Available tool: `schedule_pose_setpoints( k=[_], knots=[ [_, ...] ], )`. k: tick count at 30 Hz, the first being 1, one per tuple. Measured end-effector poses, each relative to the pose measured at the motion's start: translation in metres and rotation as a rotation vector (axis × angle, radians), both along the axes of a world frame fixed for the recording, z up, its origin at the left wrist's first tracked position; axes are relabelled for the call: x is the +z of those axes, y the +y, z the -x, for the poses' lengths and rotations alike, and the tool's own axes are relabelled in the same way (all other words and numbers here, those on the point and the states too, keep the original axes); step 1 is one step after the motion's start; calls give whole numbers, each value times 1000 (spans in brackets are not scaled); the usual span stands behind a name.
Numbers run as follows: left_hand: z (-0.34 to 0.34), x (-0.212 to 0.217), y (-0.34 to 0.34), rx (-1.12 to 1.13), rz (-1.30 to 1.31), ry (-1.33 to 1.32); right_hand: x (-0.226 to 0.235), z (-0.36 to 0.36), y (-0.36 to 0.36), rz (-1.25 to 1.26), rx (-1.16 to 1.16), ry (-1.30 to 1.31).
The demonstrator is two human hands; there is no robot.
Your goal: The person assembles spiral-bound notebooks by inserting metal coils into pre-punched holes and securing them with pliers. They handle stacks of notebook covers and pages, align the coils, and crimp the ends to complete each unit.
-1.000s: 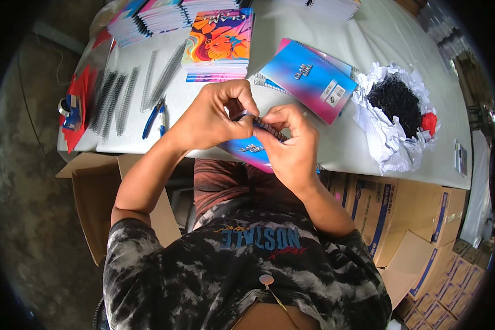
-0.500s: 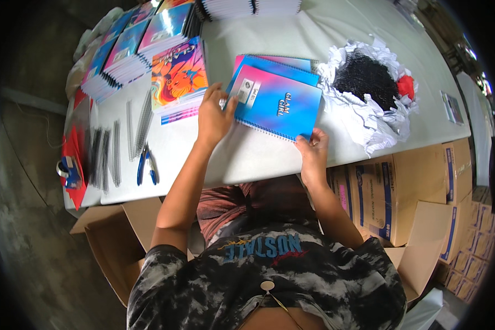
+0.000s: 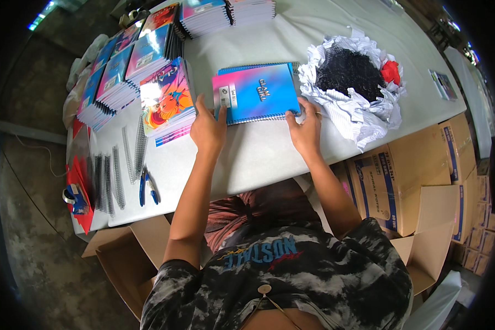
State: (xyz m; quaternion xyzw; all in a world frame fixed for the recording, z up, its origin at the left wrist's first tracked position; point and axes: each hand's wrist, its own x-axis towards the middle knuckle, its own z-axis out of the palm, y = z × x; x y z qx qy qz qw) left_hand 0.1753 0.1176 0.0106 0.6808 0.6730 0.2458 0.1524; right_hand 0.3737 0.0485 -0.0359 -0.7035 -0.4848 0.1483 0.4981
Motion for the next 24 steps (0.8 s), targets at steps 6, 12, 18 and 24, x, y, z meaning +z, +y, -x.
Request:
schedule_pose_setpoints(
  k=[6,12,18,24],
  knots=[
    [3,-18,2,-333,-277,145,-21,13,2,-168,19,-71],
    [15,15,10,-345,65,141,-24,-8,14,-82,131,154],
    [16,2,14,-365,-27,323,-7,4,1,-100,18,-85],
    [7,17,16,-243,189,300,-10,-8,14,-2,84,91]
  ],
)
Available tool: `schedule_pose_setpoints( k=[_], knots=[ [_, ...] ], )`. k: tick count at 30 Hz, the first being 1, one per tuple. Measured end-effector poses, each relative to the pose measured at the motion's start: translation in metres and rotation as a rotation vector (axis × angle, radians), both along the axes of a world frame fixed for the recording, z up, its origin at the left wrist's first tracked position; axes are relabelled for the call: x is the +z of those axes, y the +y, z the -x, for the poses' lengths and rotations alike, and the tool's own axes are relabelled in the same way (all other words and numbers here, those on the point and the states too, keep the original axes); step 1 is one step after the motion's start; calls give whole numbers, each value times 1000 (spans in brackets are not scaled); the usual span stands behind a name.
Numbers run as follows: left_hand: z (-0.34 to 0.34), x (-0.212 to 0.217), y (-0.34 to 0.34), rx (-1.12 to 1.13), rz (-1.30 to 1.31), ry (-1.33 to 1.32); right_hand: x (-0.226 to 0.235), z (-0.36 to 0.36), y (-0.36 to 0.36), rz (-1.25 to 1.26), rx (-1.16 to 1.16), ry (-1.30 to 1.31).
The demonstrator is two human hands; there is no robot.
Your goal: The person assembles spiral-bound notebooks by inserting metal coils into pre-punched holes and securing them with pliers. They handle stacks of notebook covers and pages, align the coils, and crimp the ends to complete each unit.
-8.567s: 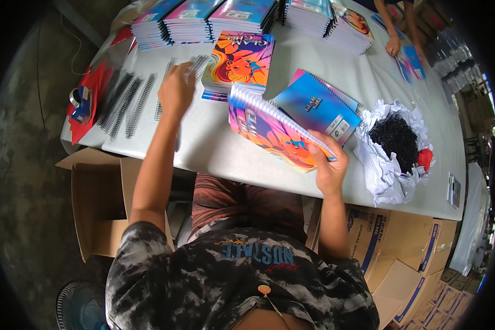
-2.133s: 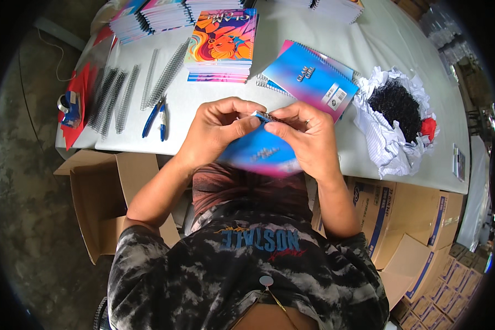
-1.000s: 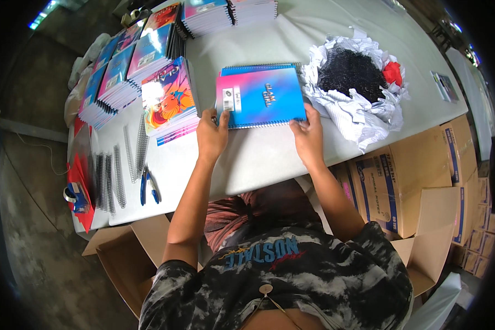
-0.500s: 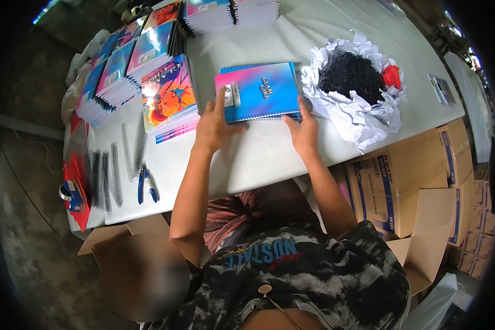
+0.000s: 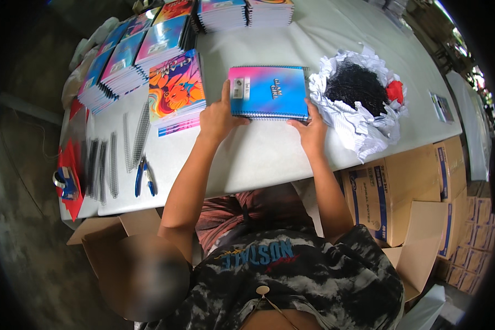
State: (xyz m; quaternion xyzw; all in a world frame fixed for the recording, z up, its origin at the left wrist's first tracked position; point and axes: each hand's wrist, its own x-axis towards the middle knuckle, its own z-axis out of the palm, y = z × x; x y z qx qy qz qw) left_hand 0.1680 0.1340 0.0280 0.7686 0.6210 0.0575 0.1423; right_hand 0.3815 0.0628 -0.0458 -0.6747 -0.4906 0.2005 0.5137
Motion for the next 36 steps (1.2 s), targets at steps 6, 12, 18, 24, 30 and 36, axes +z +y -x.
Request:
schedule_pose_setpoints(
  k=[6,12,18,24,30,36],
  knots=[
    [48,30,-10,-40,-772,93,16,15,-18,-219,-133,-286],
    [85,2,-64,-60,-656,252,38,88,-57,-95,477,873],
    [53,48,-142,-319,-398,-201,37,117,-45,-69,299,1114],
    [118,-10,-95,-4,-58,-1160,75,68,-34,-287,852,536],
    [166,-25,-53,189,-511,-201,27,54,-33,-103,778,463],
    [237,-49,18,540,-328,98,69,79,-27,-249,779,584]
  ],
)
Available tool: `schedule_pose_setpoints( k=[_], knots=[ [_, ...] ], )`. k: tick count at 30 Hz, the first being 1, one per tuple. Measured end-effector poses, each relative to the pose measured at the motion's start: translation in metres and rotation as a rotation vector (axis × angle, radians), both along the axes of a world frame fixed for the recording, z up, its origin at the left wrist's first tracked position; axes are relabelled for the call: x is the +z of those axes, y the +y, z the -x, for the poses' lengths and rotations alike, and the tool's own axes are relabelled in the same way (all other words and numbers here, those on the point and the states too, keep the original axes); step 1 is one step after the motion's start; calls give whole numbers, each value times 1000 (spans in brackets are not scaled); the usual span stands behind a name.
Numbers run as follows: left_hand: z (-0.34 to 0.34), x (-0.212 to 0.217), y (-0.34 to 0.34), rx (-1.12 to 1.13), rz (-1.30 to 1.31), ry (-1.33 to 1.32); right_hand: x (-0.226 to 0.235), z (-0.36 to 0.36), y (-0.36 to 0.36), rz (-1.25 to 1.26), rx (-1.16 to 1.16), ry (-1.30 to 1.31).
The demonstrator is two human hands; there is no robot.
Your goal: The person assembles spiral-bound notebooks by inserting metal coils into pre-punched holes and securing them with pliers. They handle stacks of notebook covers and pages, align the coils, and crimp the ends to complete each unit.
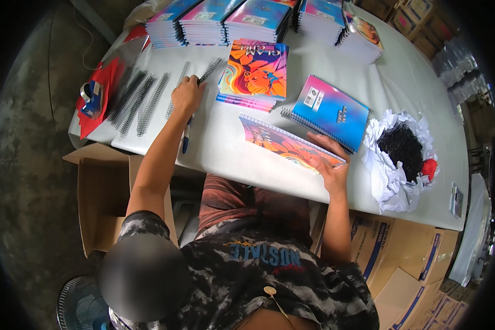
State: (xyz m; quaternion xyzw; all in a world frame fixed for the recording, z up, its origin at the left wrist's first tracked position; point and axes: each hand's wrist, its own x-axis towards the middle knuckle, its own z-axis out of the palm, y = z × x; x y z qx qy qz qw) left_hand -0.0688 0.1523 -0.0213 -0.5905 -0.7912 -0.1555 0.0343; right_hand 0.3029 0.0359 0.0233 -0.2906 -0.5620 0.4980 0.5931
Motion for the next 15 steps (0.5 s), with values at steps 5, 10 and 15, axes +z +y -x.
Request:
schedule_pose_setpoints(
  k=[5,10,15],
  knots=[
    [9,46,0,-3,-50,157,-25,-19,9,38,112,-127],
    [-3,69,-15,-171,-352,-418,-24,-20,14,52,168,-105],
    [-64,113,-80,-614,133,-1002,-17,-17,10,75,113,-92]
  ],
)
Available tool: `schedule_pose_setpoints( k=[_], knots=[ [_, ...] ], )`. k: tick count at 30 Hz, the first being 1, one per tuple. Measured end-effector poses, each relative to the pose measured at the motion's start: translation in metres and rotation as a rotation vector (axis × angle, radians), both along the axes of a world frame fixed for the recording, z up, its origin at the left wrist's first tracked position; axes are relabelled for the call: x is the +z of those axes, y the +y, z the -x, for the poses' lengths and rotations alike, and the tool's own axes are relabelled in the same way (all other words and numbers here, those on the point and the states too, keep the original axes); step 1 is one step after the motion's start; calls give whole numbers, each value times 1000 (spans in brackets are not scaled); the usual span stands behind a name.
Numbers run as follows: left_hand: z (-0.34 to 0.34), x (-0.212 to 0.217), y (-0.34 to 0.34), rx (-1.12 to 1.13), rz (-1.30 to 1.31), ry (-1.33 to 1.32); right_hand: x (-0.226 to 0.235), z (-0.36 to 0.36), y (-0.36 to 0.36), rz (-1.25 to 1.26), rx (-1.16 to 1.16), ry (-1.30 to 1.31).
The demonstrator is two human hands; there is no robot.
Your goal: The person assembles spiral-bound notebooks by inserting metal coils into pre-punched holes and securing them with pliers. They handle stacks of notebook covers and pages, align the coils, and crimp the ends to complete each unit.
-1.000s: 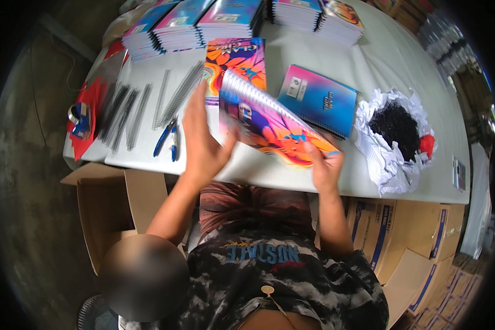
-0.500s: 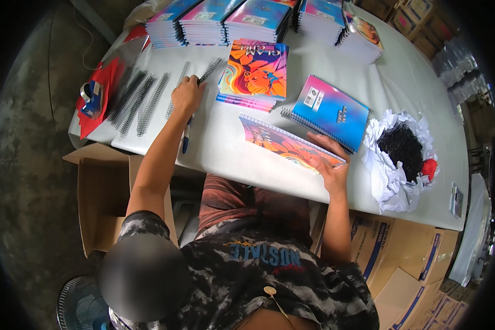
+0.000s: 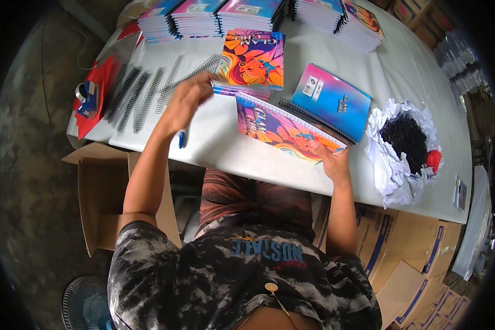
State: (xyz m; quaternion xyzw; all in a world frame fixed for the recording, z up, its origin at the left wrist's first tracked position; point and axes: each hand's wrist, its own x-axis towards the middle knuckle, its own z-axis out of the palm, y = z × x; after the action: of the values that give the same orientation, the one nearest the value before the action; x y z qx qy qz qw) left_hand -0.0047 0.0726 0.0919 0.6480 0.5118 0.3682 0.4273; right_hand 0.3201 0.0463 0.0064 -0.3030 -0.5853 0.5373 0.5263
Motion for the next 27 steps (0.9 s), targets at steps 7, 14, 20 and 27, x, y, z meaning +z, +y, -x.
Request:
schedule_pose_setpoints(
  k=[7,14,20,27],
  knots=[
    [-13,-27,-13,-3,-51,104,-9,-1,2,16,-5,-27],
    [-14,-32,-8,60,4,-11,3,-6,7,-35,95,-154],
    [-6,-1,-1,-177,-240,109,9,-5,8,-8,176,-135],
    [-11,32,-5,-274,-280,764,1,11,-3,-207,29,-205]
  ],
)
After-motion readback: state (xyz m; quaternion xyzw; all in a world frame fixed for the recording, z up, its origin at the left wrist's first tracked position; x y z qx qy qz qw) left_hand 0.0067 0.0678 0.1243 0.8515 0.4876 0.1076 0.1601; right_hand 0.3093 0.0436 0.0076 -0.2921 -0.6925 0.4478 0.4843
